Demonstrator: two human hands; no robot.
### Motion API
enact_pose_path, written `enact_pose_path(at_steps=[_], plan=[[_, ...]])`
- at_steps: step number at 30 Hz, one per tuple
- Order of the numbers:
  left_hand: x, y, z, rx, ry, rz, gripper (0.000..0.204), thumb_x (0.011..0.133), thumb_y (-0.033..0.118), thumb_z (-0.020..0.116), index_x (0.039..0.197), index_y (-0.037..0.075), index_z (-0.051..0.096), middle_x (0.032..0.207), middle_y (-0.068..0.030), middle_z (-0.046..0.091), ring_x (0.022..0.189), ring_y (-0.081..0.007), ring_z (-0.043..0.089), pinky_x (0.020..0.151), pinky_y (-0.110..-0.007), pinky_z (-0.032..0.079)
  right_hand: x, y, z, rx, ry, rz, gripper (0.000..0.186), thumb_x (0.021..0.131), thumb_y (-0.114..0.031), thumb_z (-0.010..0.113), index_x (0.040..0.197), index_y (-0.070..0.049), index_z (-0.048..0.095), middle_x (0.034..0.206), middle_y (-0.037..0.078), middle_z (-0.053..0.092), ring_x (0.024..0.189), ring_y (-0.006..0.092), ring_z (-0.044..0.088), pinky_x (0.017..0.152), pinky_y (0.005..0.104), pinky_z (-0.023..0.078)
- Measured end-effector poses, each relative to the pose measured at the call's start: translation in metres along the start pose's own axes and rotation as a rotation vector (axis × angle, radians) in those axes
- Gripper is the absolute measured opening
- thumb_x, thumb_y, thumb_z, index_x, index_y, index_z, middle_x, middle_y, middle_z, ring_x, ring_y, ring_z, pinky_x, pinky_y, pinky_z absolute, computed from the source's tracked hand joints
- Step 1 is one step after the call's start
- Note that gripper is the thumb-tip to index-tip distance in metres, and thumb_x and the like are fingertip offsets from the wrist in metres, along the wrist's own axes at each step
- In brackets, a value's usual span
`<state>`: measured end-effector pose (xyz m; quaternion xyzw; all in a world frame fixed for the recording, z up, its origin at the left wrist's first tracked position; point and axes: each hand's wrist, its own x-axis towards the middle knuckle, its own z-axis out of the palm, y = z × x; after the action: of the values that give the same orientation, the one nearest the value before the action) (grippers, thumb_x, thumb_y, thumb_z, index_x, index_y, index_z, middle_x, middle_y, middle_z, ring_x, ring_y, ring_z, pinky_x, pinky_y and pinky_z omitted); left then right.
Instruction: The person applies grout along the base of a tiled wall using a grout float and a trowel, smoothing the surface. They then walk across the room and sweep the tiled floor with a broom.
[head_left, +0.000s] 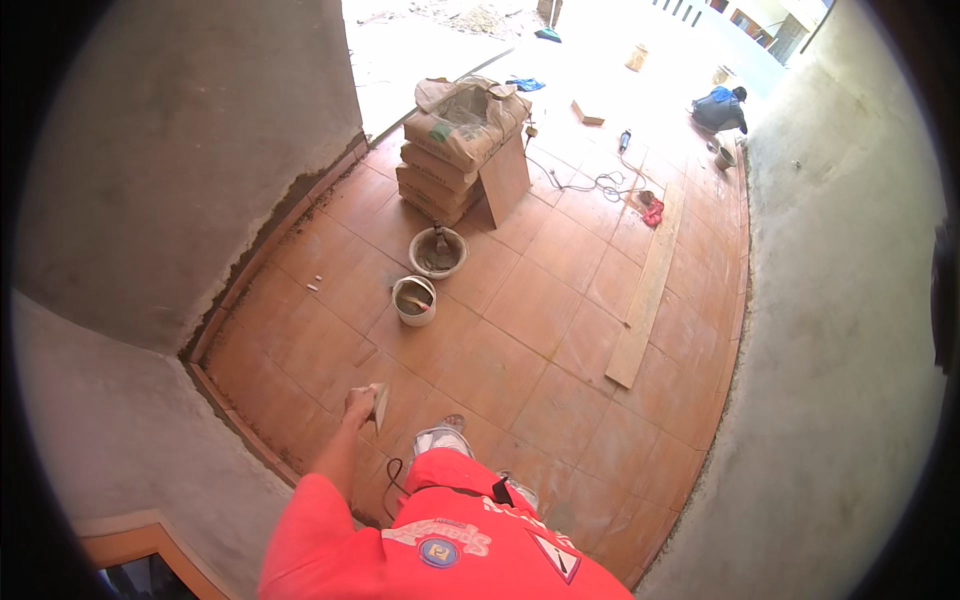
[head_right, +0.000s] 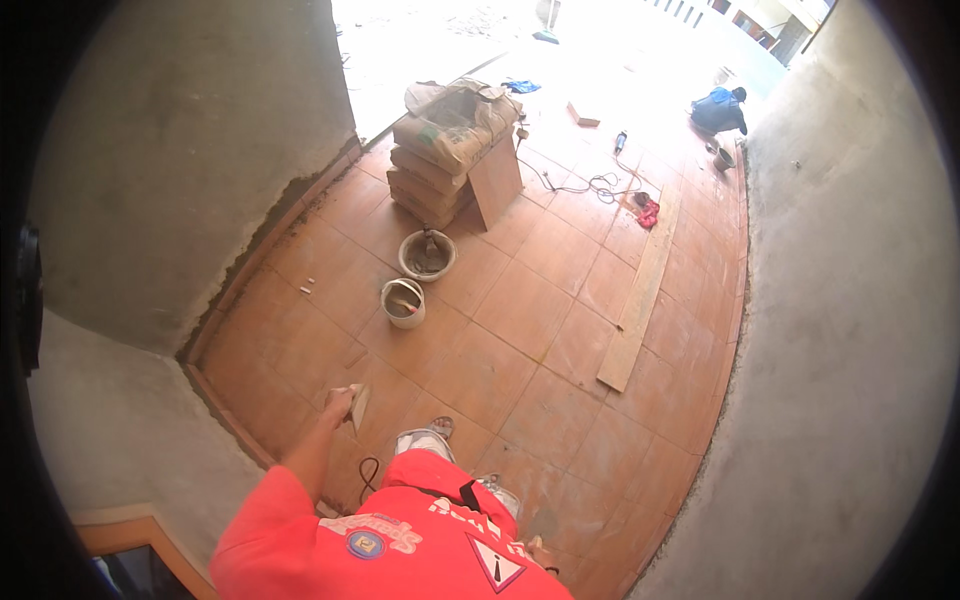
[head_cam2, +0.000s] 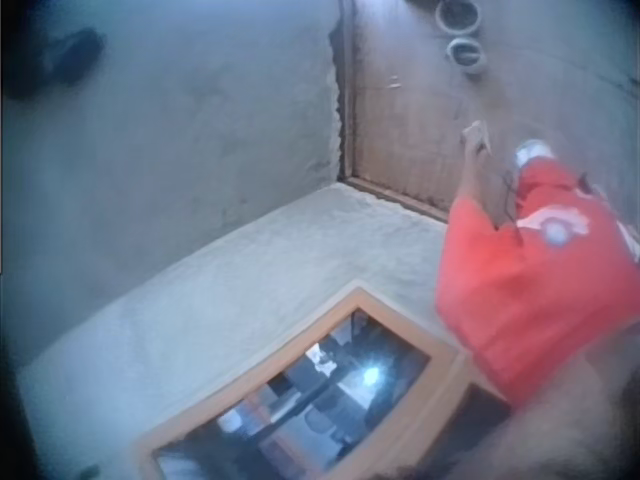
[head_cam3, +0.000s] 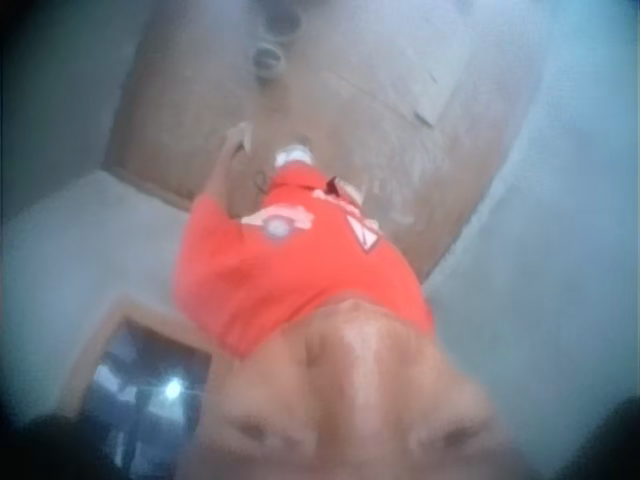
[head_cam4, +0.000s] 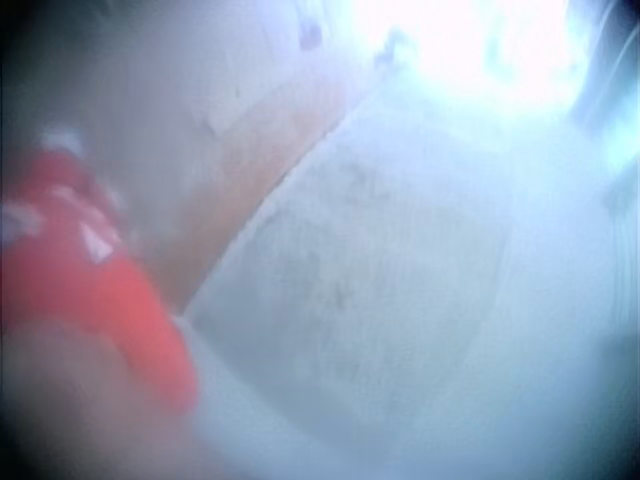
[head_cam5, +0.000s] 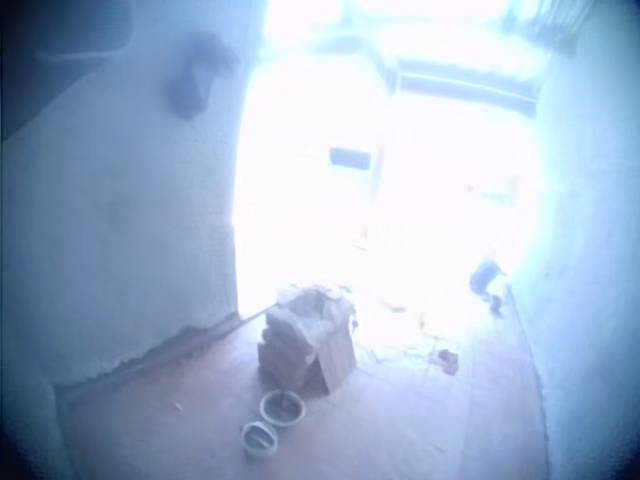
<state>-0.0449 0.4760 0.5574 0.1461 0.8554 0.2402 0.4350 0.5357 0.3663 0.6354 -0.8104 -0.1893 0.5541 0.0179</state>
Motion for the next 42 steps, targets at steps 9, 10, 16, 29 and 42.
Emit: enact_pose_path(at_steps=[9, 10, 16, 29, 42], plan=[[-0.009, 0.133, 0.059, -1.262, -0.701, 0.031, 0.031, 0.087, 0.027, 0.049, 0.107, 0.005, 0.058, 0.098, -0.0079, 0.064, 0.083, -0.0199, 0.064, 0.073, -0.034, 0.053, 0.082, -0.042, -0.054, -0.224, 0.055, -0.06, 0.043, 0.08, -0.035, 0.057, 0.098, 0.004, 0.057, 0.085, 0.019, 0.061, 0.075, 0.0288, 0.058, 0.065, 0.0403, 0.045], [-0.024, 0.154, 0.061, -1.372, -0.746, 0.021, 0.031, 0.088, 0.026, 0.045, 0.108, 0.005, 0.057, 0.101, -0.0077, 0.064, 0.087, -0.0201, 0.063, 0.077, -0.035, 0.052, 0.093, -0.042, -0.062, -0.283, 0.061, -0.064, 0.044, 0.08, -0.035, 0.056, 0.098, 0.005, 0.057, 0.086, 0.019, 0.061, 0.077, 0.0294, 0.058, 0.067, 0.0407, 0.045], [-0.023, 0.178, 0.083, -1.291, -0.602, -0.006, 0.029, 0.088, 0.025, 0.043, 0.103, 0.006, 0.058, 0.096, -0.0056, 0.065, 0.085, -0.0194, 0.063, 0.074, -0.034, 0.053, 0.213, -0.07, -0.121, -0.499, 0.154, -0.208, 0.046, 0.08, -0.036, 0.056, 0.096, 0.007, 0.059, 0.087, 0.02, 0.064, 0.081, 0.032, 0.061, 0.07, 0.0434, 0.047], [-0.081, 0.078, 0.109, -1.306, 0.244, -0.496, 0.027, 0.088, 0.033, 0.044, 0.097, 0.013, 0.059, 0.087, -0.0014, 0.065, 0.073, -0.0148, 0.062, 0.053, -0.029, 0.045, 0.179, -0.442, -0.137, -0.361, -0.136, -0.542, 0.025, 0.081, -0.024, 0.06, 0.087, -0.002, 0.05, 0.055, 0.005, 0.051, 0.039, 0.0146, 0.048, 0.034, 0.0291, 0.038], [0.013, 0.04, 0.101, -1.129, 0.289, -0.614, 0.021, 0.091, 0.025, 0.044, 0.104, 0.014, 0.056, 0.09, -0.0029, 0.063, 0.068, -0.0166, 0.061, 0.046, -0.03, 0.042, 0.154, -0.579, -0.013, -0.397, -0.245, -0.584, 0.027, 0.08, -0.025, 0.062, 0.089, 0.0, 0.055, 0.054, 0.004, 0.05, 0.04, 0.012, 0.048, 0.034, 0.0274, 0.036]])
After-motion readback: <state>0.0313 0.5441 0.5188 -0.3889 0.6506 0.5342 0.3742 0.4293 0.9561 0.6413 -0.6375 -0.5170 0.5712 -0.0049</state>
